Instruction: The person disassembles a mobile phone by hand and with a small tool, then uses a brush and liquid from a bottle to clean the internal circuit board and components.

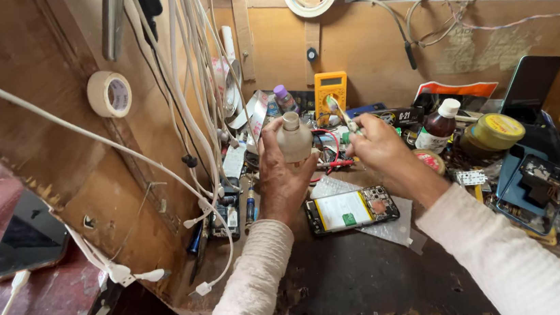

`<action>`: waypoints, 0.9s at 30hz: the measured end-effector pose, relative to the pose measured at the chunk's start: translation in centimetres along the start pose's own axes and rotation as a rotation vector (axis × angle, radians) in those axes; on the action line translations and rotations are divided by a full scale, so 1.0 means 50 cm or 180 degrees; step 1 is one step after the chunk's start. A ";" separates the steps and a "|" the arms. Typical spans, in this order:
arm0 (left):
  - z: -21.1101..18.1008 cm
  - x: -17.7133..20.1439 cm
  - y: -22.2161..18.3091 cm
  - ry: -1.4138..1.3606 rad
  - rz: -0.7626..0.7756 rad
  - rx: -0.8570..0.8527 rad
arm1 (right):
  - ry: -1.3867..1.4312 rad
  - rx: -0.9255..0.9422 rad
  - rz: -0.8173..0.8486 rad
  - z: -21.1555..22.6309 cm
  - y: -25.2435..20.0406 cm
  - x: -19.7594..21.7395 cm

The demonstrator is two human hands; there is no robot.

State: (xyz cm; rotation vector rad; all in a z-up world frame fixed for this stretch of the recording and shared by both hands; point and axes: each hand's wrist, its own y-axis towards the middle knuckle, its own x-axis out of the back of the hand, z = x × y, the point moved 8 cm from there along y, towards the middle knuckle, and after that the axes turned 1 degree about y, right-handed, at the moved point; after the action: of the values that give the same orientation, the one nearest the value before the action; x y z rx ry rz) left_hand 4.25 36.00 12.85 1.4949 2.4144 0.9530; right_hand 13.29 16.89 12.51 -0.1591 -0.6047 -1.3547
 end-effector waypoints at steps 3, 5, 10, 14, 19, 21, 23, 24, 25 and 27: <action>-0.007 -0.002 -0.004 -0.0044 -0.0006 -0.0227 | 0.0346 -0.0556 0.0124 -0.021 -0.053 0.011; -0.008 -0.004 -0.008 -0.0047 -0.0055 -0.0277 | 0.0140 -0.0079 -0.0050 0.007 -0.074 0.028; -0.006 -0.010 -0.011 -0.0088 0.0006 -0.0131 | -0.0327 -0.0041 -0.0239 0.015 -0.102 0.049; -0.016 -0.004 -0.015 -0.0095 -0.0006 -0.0154 | -0.0267 -0.0012 -0.0316 0.009 -0.116 0.052; -0.020 -0.001 -0.024 -0.0016 -0.0028 -0.0156 | -0.0237 0.0177 -0.0263 0.007 -0.122 0.042; -0.030 -0.005 -0.014 -0.0049 -0.0052 -0.0302 | -0.0023 0.0107 -0.0263 0.008 -0.109 0.051; -0.026 -0.011 -0.017 -0.0038 -0.0023 -0.0209 | -0.0048 -0.0086 -0.0319 0.001 -0.109 0.057; -0.023 -0.010 -0.019 -0.0020 -0.0014 -0.0159 | -0.0052 -0.0181 -0.0336 0.001 -0.111 0.056; -0.027 -0.005 -0.022 -0.0030 -0.0048 -0.0217 | -0.0102 -0.0093 -0.0380 0.013 -0.114 0.058; -0.045 -0.003 -0.015 -0.0076 -0.0137 -0.0376 | -0.0222 0.0123 -0.0495 0.050 -0.116 0.079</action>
State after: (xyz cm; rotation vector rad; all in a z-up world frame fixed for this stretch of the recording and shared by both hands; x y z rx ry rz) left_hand 2.76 34.67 14.15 1.4005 2.3200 1.0428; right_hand 7.37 13.23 15.20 -0.1302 -0.7132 -1.4913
